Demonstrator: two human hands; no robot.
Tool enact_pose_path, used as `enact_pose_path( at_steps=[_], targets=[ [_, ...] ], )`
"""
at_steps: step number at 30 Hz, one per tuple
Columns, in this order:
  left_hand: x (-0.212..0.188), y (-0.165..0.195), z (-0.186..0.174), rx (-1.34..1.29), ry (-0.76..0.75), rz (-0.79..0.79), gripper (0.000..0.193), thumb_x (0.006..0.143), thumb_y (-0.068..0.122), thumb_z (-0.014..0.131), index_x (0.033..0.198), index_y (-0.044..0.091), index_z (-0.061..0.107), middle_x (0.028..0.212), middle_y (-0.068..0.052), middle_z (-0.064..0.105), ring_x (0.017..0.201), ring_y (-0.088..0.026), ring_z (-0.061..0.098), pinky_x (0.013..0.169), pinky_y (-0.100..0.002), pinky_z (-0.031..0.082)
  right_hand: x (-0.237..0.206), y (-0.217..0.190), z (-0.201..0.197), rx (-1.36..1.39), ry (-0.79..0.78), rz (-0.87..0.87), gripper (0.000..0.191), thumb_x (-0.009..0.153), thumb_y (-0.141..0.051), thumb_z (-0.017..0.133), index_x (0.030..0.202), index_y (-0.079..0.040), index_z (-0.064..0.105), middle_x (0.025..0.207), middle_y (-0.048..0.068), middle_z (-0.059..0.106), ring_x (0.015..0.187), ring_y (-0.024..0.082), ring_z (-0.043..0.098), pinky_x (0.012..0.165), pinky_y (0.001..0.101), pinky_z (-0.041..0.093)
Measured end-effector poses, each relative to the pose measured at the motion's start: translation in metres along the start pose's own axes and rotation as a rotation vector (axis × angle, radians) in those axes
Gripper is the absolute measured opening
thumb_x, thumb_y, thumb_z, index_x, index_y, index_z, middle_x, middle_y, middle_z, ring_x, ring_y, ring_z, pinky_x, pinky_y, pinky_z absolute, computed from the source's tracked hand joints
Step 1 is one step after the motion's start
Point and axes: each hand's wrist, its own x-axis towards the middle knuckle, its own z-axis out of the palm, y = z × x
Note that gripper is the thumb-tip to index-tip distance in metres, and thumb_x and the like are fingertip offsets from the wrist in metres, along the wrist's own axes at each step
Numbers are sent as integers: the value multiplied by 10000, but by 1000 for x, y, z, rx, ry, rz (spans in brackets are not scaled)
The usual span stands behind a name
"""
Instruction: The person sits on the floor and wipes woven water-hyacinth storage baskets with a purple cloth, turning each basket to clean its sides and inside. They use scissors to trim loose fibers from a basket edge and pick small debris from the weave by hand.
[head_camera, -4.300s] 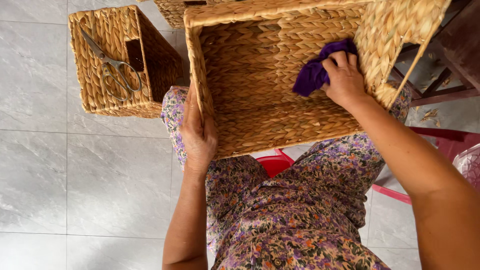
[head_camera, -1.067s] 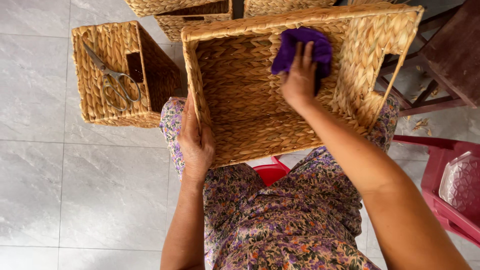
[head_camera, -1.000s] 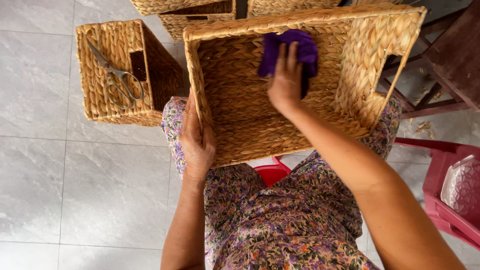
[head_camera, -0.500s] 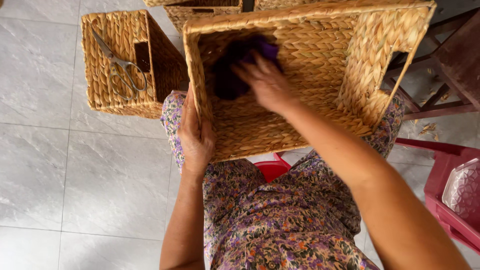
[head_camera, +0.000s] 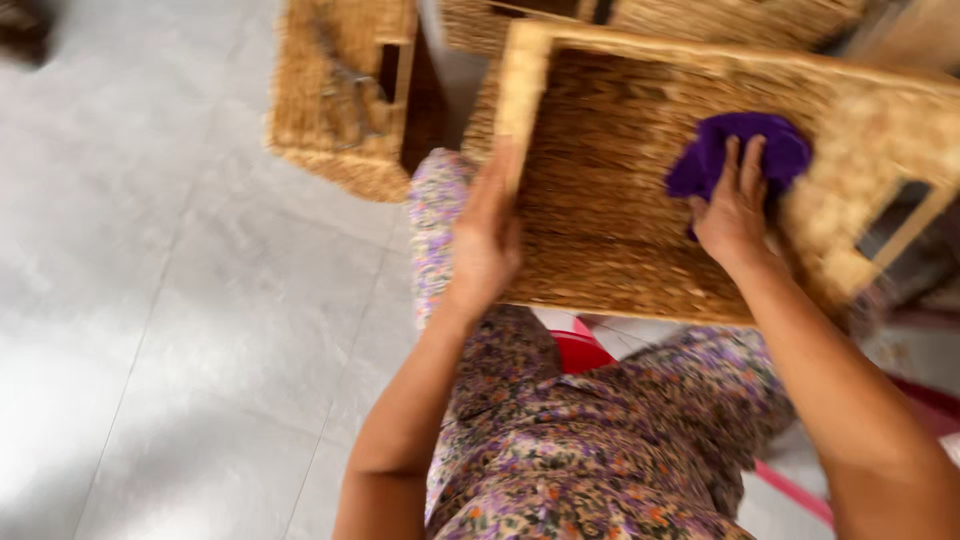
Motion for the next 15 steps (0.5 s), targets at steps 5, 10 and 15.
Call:
enact_pose_path(
  at_steps=[5,10,15],
  targets=[
    [1,-13,3,49,104,-1,802,811,-104,586,1558,145,433,1581,-139,502,1424,-361,550,1202,-404,477,9,-65,35,-50,-46,-360,824,927,-82,660,1663,3,298,1695,401,76,1484,598,219,1193,651,274],
    [1,-29,12,94,118,-3,836,841,-15,597,1608,209,348,1592,-100,456,1355,-338,578,1117,-372,526,35,-134,72,-123,6,-772,697,869,-154,651,1539,-79,476,1697,272,311,1493,531,351,1224,650,314],
    [0,-41,16,100,124,-15,849,885,1,561,1644,264,286,1585,-74,455,1321,-313,591,1071,-356,557,50,-155,70,-169,30,-926,634,825,-299,711,1424,-143,576,1595,188,452,1435,451,422,1214,584,356]
  ],
)
